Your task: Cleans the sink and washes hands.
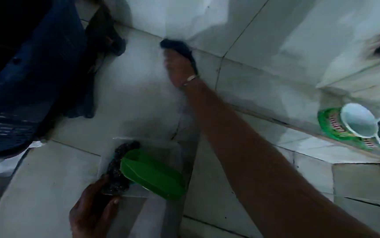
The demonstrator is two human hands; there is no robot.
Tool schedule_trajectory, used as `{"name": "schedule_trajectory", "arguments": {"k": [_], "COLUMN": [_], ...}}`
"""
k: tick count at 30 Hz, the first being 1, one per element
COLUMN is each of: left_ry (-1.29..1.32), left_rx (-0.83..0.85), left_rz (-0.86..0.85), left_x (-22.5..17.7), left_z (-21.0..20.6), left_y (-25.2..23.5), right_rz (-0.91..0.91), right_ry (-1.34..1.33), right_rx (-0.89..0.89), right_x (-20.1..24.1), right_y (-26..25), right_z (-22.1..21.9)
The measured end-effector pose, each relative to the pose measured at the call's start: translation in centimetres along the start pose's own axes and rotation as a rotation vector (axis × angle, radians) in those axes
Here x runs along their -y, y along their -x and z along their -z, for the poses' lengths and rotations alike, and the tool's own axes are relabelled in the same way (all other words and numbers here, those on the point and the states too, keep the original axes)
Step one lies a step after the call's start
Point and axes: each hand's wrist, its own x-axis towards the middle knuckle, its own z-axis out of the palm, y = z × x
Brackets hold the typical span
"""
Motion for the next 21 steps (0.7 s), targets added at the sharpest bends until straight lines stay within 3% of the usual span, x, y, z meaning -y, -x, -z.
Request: {"name": "schedule_trajectory", "arguments": {"k": [5,9,14,19,21], "left_ry": [-0.108,-0.184,-0.289,-0.31,-0.285], "left_rx": [-0.031,-0.028,0.049,0.231,0.258], "left_rz": [0.003,-0.017,0.1,0.202,0.193], "left_x": [-0.8,-1.6,-4.2,-7.6,-8.9], "left_z": [-0.5,-2.0,-6.9,-15.0,-18.4], "left_y": [-0.3,-1.4,-6.9,-14.8,-16.8], "right_rz": [-0.175,-0.494,-0.88,-0.777,-0.786], "right_ry": [-0.016,-0.032,-0.046,-0.135,-0.208], "right_rx": [-0.147,-0.266,-0.388,-0.495,-0.456], "right_x": [-13.4,-18.8,-19.4,-16.5,-14.8], "right_y": [6.9,14.4,20.9,28.4,31.8], "right_z": [5.5,8.3,9.7,7.9,8.3]}}
